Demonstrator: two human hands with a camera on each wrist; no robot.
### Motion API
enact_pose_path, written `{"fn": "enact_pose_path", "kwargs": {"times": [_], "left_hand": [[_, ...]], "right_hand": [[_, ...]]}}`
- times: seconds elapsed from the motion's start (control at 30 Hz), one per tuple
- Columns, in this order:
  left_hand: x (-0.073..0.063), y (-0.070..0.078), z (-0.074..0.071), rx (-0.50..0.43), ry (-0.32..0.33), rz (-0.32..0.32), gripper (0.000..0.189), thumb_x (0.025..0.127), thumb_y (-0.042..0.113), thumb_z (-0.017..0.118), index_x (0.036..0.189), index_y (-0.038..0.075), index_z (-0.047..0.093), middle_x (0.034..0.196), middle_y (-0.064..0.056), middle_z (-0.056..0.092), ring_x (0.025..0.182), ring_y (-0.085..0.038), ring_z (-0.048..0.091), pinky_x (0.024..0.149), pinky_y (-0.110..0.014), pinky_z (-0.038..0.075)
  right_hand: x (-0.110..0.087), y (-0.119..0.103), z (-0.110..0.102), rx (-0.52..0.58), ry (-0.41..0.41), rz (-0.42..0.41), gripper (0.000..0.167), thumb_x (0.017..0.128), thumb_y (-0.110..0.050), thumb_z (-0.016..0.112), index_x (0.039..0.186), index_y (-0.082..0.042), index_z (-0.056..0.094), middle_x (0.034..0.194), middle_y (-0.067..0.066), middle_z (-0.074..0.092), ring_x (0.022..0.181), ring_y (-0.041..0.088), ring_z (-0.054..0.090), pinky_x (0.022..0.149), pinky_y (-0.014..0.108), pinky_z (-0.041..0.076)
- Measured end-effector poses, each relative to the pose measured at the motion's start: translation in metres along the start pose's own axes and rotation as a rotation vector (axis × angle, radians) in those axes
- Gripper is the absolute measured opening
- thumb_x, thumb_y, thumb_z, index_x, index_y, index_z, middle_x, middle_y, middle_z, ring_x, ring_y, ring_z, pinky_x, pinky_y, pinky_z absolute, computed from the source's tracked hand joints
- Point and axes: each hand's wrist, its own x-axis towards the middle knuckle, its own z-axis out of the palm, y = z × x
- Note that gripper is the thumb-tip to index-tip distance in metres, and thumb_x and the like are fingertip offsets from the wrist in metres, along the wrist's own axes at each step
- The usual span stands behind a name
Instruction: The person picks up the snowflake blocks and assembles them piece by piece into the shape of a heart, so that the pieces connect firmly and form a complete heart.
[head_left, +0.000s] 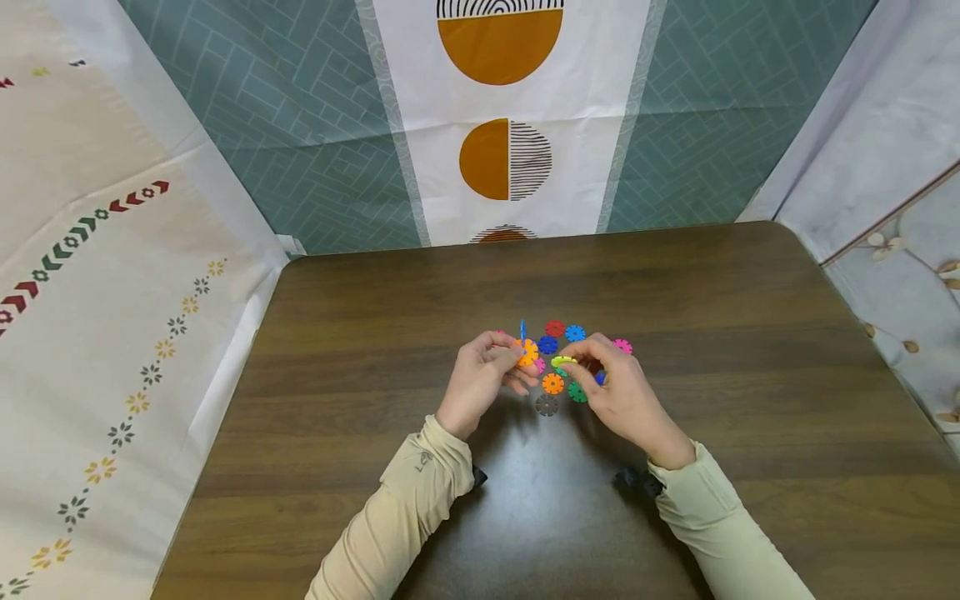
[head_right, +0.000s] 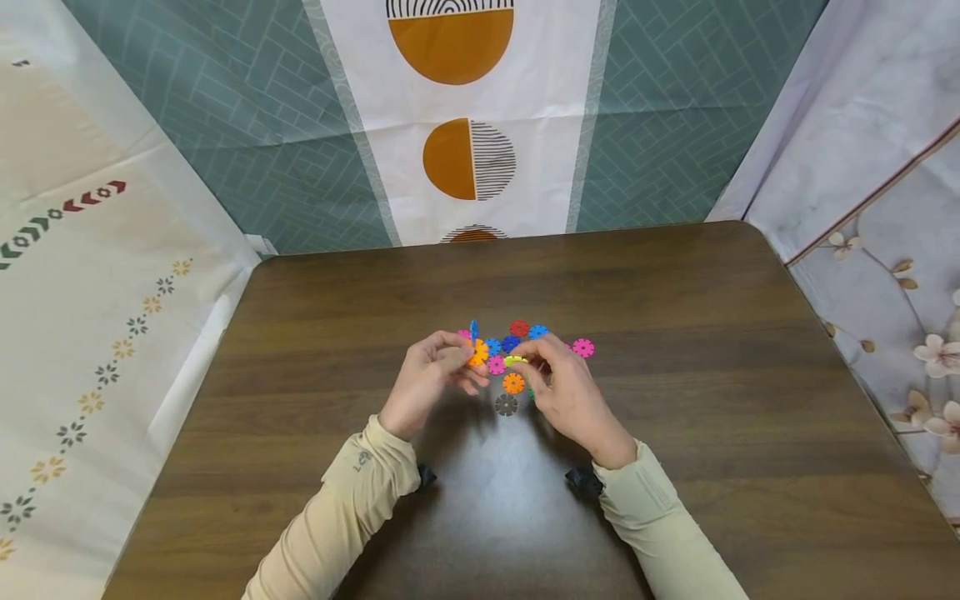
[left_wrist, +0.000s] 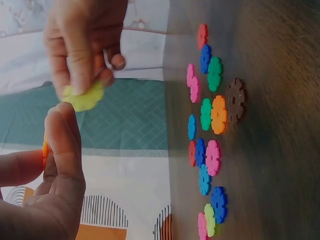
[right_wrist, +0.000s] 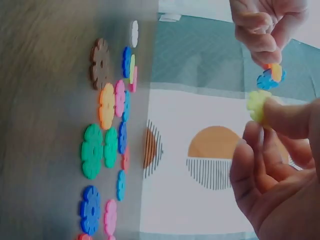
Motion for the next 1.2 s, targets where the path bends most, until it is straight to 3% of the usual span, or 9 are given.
{"fn": "enact_pose_path", "kwargs": {"times": [0.23,0.43,0.57,0.93,1.07,1.2], "left_hand": [[0.001,-0.003,0.003,0.039,-0.029,-0.009,0.017,0.098,0.008,0.055,0.108,-0.005,0.053,0.086,-0.025,0.069,0.072,-0.038,0.069,0.066,-0.039,0.058],[0.002,-0.003,0.005,0.031,-0.045,-0.006,0.015,0.098,0.007,0.054,0.107,-0.004,0.052,0.083,-0.023,0.07,0.069,-0.032,0.07,0.071,-0.047,0.058],[0.002,-0.003,0.006,0.013,-0.048,0.001,0.014,0.098,0.006,0.054,0.107,-0.005,0.051,0.084,-0.025,0.069,0.066,-0.03,0.069,0.07,-0.045,0.058],[0.002,-0.002,0.005,-0.005,-0.051,0.001,0.016,0.097,0.005,0.053,0.11,-0.004,0.051,0.086,-0.023,0.07,0.077,-0.042,0.069,0.073,-0.044,0.058],[0.002,-0.002,0.005,-0.019,-0.056,0.004,0.016,0.098,0.005,0.052,0.11,-0.005,0.05,0.087,-0.025,0.07,0.078,-0.042,0.069,0.074,-0.044,0.058],[0.002,-0.002,0.005,-0.021,-0.056,0.007,0.017,0.098,0.004,0.052,0.111,-0.006,0.049,0.088,-0.026,0.07,0.075,-0.038,0.07,0.074,-0.045,0.058]], "right_hand": [[0.004,-0.004,0.005,0.09,0.081,-0.043,0.02,0.09,-0.006,0.067,0.107,-0.016,0.065,0.094,-0.007,0.066,0.081,0.013,0.062,0.068,0.025,0.053],[0.006,-0.005,0.007,0.115,0.101,-0.082,0.022,0.09,-0.006,0.066,0.108,-0.018,0.066,0.096,-0.005,0.066,0.082,0.011,0.061,0.069,0.028,0.055],[0.007,-0.006,0.007,0.104,0.111,-0.107,0.022,0.09,-0.005,0.066,0.108,-0.017,0.067,0.095,-0.005,0.066,0.081,0.012,0.06,0.069,0.025,0.053],[0.01,-0.007,0.01,0.074,0.197,-0.158,0.019,0.087,-0.003,0.07,0.105,-0.011,0.069,0.094,-0.001,0.07,0.075,0.014,0.06,0.066,0.023,0.049],[0.012,-0.008,0.01,0.078,0.19,-0.179,0.019,0.086,0.0,0.07,0.103,-0.009,0.069,0.094,-0.001,0.071,0.076,0.01,0.062,0.07,0.021,0.052],[0.013,-0.009,0.01,0.1,0.171,-0.195,0.019,0.086,0.0,0.07,0.102,-0.01,0.069,0.093,0.0,0.071,0.076,0.009,0.065,0.069,0.027,0.055]]}}
